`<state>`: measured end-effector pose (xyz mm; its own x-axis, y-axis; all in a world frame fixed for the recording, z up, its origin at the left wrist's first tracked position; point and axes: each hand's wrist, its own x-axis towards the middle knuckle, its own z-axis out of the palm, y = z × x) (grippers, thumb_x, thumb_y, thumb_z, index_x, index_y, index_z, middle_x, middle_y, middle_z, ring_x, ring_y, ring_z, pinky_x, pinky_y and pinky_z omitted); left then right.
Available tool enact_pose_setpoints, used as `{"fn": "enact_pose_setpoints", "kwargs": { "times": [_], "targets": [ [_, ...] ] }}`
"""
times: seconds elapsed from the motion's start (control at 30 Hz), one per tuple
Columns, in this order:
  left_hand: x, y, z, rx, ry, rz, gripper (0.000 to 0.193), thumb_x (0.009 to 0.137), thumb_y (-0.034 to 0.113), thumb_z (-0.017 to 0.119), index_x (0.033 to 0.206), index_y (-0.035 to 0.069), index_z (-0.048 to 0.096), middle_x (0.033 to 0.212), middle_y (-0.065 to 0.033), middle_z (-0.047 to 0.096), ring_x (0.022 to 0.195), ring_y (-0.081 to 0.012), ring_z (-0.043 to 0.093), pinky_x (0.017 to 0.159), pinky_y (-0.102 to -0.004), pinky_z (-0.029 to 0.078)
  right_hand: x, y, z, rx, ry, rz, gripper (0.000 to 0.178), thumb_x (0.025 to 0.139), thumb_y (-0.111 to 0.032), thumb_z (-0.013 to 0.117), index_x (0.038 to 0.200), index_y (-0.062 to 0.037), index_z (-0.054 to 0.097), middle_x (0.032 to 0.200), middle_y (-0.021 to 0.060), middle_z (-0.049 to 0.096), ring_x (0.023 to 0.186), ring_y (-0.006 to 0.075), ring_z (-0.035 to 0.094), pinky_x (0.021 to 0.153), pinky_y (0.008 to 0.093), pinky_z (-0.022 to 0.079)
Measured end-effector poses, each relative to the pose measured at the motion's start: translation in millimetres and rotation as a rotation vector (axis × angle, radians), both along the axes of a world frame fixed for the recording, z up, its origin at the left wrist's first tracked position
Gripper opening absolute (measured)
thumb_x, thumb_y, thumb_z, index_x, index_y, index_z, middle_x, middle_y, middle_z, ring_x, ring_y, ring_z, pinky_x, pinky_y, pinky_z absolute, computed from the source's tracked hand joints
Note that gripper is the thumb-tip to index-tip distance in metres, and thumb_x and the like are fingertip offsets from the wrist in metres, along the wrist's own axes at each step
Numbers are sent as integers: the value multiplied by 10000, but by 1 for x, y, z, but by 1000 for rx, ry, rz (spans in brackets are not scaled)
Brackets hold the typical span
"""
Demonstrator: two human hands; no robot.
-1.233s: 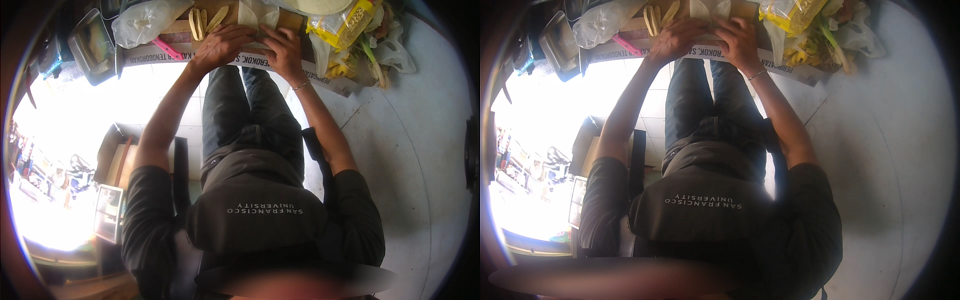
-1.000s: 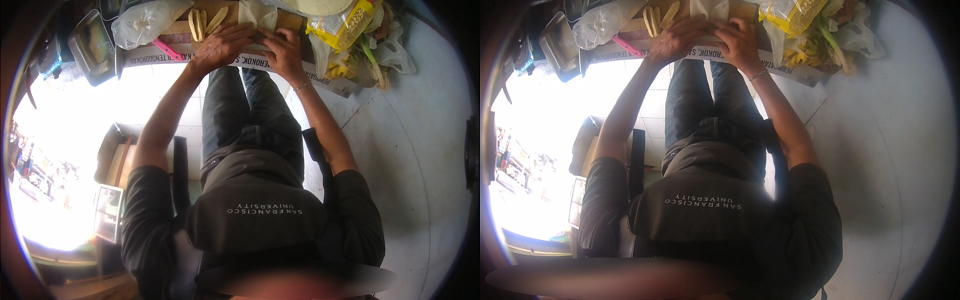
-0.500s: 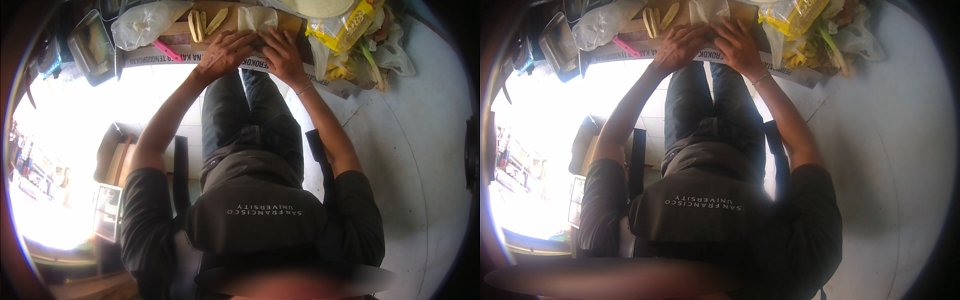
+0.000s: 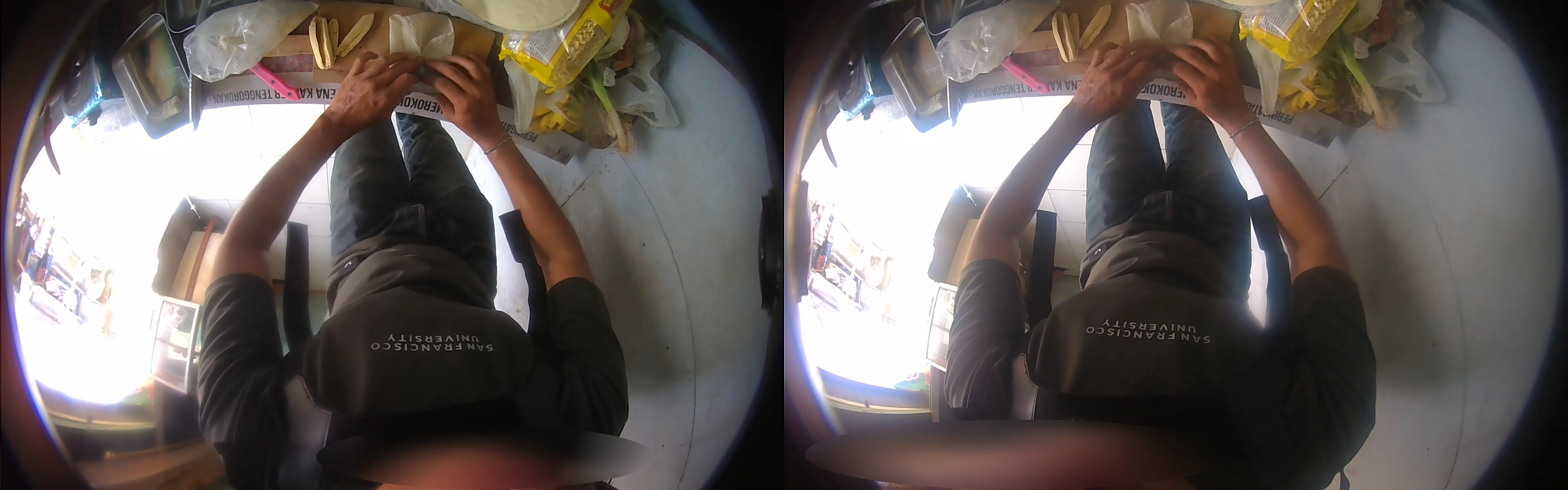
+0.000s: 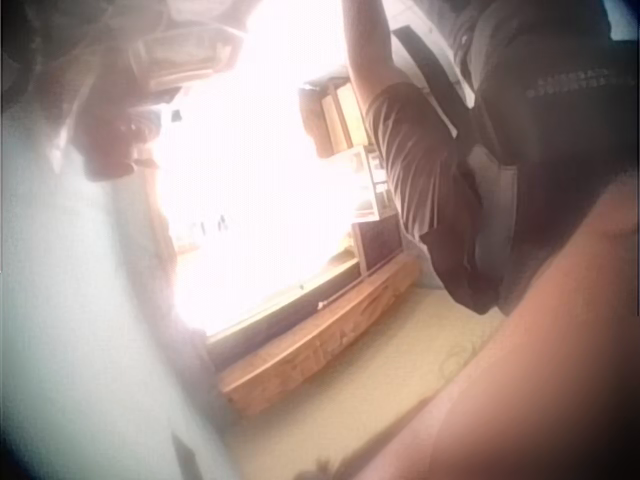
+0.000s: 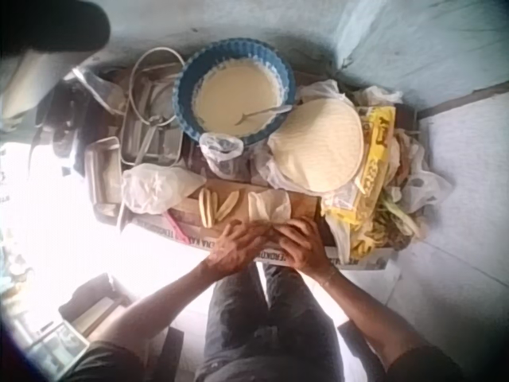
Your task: The person places sliced bananas onto a flatbread, adds a dark filling from a small container, then folds the flatbread over the filling to enclose it. The person handles the flatbread and filling by hand on a wooden board.
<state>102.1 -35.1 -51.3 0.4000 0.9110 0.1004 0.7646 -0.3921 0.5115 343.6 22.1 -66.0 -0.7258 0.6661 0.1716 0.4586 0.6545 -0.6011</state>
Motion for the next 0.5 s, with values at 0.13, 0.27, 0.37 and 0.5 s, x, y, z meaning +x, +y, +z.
{"fn": "enact_pose_setpoints", "kwargs": {
  "times": [0.13, 0.27, 0.37, 0.5],
  "targets": [
    [-1, 5, -1, -80, -44, 63, 325, 867, 151, 771, 1187, 165, 716, 1395, 28, 709, 1238, -233, 623, 987, -457, 455, 0, 2, 0, -8, -21, -43, 427, 790, -109, 823, 1203, -185, 748, 1340, -39, 700, 1206, 251, 586, 1091, 478, 444],
    [-5, 12, 0, -185, -61, 67, 461, 905, 176, 782, 1358, 228, 715, 1326, 23, 721, 1205, -262, 634, 1037, -464, 443, -4, 3, -3, -37, -23, -89, 455, 782, -118, 824, 1221, -208, 752, 1297, -46, 706, 1177, 250, 580, 1056, 471, 437],
    [-6, 14, 1, -142, -124, 73, 383, 854, 142, 794, 1230, 207, 758, 1283, 43, 736, 1211, -241, 620, 983, -453, 457, -5, 4, -2, -24, -41, -79, 464, 777, -140, 831, 1228, -214, 753, 1267, -51, 696, 1182, 245, 575, 1068, 469, 424],
    [-10, 11, -2, -138, -140, 54, 347, 843, 150, 802, 1186, 202, 786, 1242, 37, 737, 1199, -232, 638, 1003, -446, 464, -3, 9, 2, -4, -59, -22, 481, 759, -175, 851, 1227, -218, 753, 1235, -56, 681, 1205, 240, 569, 1083, 464, 413]
  ]
}}
